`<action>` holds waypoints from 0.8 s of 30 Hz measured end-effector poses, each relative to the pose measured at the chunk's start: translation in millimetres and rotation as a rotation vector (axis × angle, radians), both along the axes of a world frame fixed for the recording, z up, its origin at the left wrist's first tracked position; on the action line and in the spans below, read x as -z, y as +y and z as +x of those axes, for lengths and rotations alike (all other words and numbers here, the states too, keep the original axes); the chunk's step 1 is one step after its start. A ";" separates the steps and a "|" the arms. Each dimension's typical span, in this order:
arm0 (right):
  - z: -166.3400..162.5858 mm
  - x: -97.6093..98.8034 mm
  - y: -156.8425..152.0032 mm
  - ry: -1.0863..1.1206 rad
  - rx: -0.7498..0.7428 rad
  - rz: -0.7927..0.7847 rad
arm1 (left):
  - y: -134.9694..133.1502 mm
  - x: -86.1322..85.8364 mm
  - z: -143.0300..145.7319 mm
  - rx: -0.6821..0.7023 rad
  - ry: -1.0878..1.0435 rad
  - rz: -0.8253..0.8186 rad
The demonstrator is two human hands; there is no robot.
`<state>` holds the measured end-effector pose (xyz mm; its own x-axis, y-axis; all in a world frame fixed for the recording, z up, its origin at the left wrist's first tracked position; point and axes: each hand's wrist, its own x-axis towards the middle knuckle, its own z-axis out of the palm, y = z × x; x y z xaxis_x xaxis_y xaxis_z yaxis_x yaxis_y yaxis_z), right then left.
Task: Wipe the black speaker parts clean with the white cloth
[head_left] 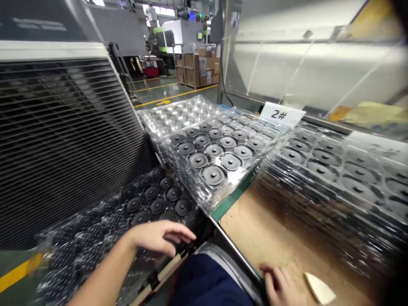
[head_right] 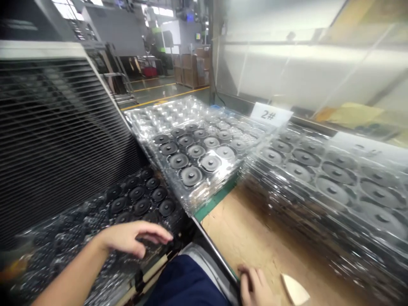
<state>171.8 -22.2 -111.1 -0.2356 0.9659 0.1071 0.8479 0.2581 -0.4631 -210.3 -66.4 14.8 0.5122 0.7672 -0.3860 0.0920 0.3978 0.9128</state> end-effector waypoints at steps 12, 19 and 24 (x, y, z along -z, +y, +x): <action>43.2 -110.8 33.0 -0.055 -0.230 -0.269 | 95.3 52.3 203.8 0.379 -0.763 -0.461; 209.1 -247.0 44.1 -0.634 0.266 -0.023 | 145.8 96.4 218.7 0.046 -0.869 -0.757; 326.4 -301.3 86.0 -0.839 0.751 0.067 | 148.8 115.8 225.9 -0.103 -0.733 -0.927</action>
<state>498.2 63.8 190.2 0.3808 0.8916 0.2452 0.8353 -0.4454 0.3223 15.5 82.4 -100.9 0.7949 0.4001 -0.4561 -0.4041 0.9099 0.0939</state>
